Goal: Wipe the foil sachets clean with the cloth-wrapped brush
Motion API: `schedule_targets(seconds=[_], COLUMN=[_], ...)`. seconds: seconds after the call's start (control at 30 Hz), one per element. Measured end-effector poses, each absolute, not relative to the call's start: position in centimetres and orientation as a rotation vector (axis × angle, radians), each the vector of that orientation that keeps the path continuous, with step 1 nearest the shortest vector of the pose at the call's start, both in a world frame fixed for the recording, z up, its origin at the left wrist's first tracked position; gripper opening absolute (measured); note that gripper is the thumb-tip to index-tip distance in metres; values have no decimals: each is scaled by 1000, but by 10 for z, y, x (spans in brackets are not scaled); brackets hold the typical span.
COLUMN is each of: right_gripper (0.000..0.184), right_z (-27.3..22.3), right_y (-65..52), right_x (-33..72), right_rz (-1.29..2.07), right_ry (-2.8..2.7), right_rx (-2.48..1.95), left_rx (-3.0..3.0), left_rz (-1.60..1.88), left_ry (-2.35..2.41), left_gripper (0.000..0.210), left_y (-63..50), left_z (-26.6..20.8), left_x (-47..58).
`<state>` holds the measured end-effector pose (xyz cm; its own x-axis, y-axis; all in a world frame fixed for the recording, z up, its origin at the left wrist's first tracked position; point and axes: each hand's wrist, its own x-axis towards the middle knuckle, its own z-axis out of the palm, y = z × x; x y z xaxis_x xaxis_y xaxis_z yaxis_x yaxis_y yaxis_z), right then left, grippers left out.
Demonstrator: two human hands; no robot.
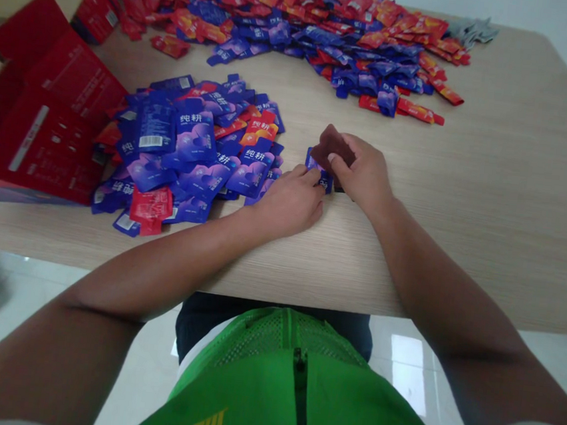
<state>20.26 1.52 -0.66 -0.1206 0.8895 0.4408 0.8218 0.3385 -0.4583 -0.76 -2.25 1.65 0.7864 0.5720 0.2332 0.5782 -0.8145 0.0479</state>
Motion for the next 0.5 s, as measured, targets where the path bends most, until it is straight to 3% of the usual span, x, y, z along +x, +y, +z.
schedule_targets(seconds=[0.5], right_gripper=[43], right_z=[-3], right_y=[10], right_x=[197], right_rz=[176], right_ry=[-2022], right_rx=[-1451], left_rx=[-2944], left_rz=[-403], left_ry=[-926], left_gripper=[31], left_y=[-21], left_z=[15], left_x=[-8])
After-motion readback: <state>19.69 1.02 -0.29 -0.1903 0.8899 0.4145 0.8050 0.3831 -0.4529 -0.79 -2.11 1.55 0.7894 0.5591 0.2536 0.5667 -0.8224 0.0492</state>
